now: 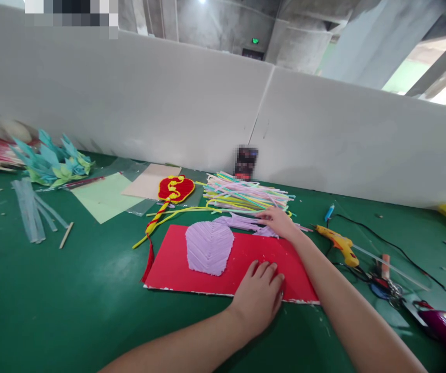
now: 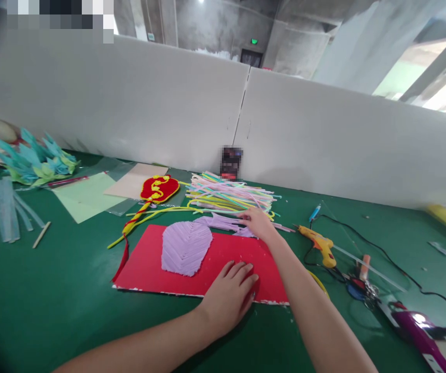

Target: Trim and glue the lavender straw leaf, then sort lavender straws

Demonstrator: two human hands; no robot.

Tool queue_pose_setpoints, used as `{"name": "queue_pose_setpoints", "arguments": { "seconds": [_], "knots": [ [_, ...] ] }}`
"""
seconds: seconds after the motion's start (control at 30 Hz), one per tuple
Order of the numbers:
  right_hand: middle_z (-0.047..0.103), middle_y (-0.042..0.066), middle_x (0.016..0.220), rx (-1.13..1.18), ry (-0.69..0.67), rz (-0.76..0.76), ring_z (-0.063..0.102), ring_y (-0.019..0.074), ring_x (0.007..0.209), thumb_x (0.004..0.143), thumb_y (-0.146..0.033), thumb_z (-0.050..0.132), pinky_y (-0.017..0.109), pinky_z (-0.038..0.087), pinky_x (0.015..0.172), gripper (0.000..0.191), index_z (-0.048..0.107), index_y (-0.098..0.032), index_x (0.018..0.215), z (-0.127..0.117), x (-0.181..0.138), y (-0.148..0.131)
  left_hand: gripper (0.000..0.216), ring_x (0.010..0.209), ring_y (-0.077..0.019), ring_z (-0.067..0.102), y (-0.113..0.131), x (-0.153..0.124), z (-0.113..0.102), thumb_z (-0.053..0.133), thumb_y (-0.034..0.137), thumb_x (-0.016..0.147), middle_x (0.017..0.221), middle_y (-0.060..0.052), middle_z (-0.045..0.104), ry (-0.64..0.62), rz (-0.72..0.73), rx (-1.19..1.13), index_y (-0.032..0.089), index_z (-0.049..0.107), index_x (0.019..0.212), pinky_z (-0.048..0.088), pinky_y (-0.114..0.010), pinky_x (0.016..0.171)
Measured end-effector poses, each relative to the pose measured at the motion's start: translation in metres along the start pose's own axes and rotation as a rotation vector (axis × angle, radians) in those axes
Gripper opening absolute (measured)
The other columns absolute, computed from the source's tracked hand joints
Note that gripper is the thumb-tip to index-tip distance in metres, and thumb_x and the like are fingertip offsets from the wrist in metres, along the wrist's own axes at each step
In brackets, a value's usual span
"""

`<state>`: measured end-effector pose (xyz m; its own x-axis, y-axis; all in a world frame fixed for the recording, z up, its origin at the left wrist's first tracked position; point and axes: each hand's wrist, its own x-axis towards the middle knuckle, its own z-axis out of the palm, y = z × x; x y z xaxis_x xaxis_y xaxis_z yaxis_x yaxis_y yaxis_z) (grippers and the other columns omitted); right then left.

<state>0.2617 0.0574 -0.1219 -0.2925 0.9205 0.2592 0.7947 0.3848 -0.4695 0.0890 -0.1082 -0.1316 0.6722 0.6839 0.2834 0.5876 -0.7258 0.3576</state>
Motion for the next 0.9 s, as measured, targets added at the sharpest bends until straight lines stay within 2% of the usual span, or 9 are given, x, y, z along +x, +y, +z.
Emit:
{"name": "queue_pose_setpoints", "arguments": {
  "seconds": [0.2, 0.33, 0.47, 0.67, 0.8, 0.9],
  "knots": [
    [0.061, 0.003, 0.075, -0.024, 0.015, -0.01, 0.055, 0.0168, 0.074, 0.069, -0.016, 0.064, 0.032, 0.043, 0.073, 0.003, 0.066, -0.018, 0.07, 0.009, -0.006, -0.001, 0.034, 0.12, -0.0213, 0.043, -0.001, -0.001, 0.002, 0.035, 0.03, 0.093, 0.131, -0.008, 0.049, -0.004, 0.0, 0.025, 0.019, 0.048, 0.122, 0.03, -0.041, 0.104],
    [0.063, 0.002, 0.076, -0.02, 0.06, 0.015, 0.055, 0.0159, 0.071, 0.072, -0.017, 0.061, 0.03, 0.044, 0.07, 0.004, 0.064, -0.019, 0.075, 0.011, -0.007, 0.0, 0.034, 0.12, -0.0217, 0.043, -0.001, -0.001, 0.002, 0.034, 0.03, 0.093, 0.131, -0.008, 0.049, -0.002, -0.008, 0.017, 0.018, 0.048, 0.122, 0.03, -0.041, 0.105],
    [0.063, 0.005, 0.085, -0.017, 0.109, 0.023, 0.056, 0.0162, 0.07, 0.074, -0.018, 0.06, 0.033, 0.046, 0.072, 0.013, 0.065, -0.018, 0.086, 0.009, -0.007, -0.004, 0.035, 0.12, -0.0227, 0.043, 0.0, 0.0, 0.001, 0.034, 0.03, 0.093, 0.131, -0.008, 0.05, -0.008, -0.002, 0.015, 0.018, 0.048, 0.122, 0.031, -0.042, 0.105],
    [0.059, 0.005, 0.088, 0.033, 0.07, -0.07, 0.056, 0.0162, 0.077, 0.081, -0.023, 0.058, 0.032, 0.045, 0.078, 0.013, 0.068, -0.021, 0.089, 0.015, -0.004, -0.041, 0.034, 0.12, -0.0219, 0.044, 0.0, 0.0, 0.001, 0.035, 0.03, 0.093, 0.13, -0.009, 0.051, -0.005, 0.01, 0.029, 0.018, 0.049, 0.122, 0.031, -0.042, 0.104],
    [0.06, 0.003, 0.081, 0.103, -0.023, -0.117, 0.057, 0.016, 0.078, 0.08, -0.016, 0.059, 0.03, 0.044, 0.076, 0.01, 0.067, -0.019, 0.076, 0.03, -0.004, -0.063, 0.034, 0.118, -0.0212, 0.045, 0.0, 0.001, 0.001, 0.034, 0.03, 0.093, 0.128, -0.009, 0.052, 0.002, 0.002, 0.04, 0.018, 0.05, 0.12, 0.031, -0.041, 0.103],
    [0.062, 0.002, 0.077, 0.12, -0.032, -0.11, 0.057, 0.0149, 0.072, 0.079, -0.015, 0.06, 0.029, 0.045, 0.071, 0.011, 0.066, -0.019, 0.087, 0.036, -0.007, -0.064, 0.033, 0.117, -0.0217, 0.045, 0.0, 0.001, 0.001, 0.036, 0.031, 0.092, 0.127, -0.009, 0.052, -0.002, 0.004, 0.054, 0.017, 0.05, 0.119, 0.031, -0.041, 0.103]
  ]
}}
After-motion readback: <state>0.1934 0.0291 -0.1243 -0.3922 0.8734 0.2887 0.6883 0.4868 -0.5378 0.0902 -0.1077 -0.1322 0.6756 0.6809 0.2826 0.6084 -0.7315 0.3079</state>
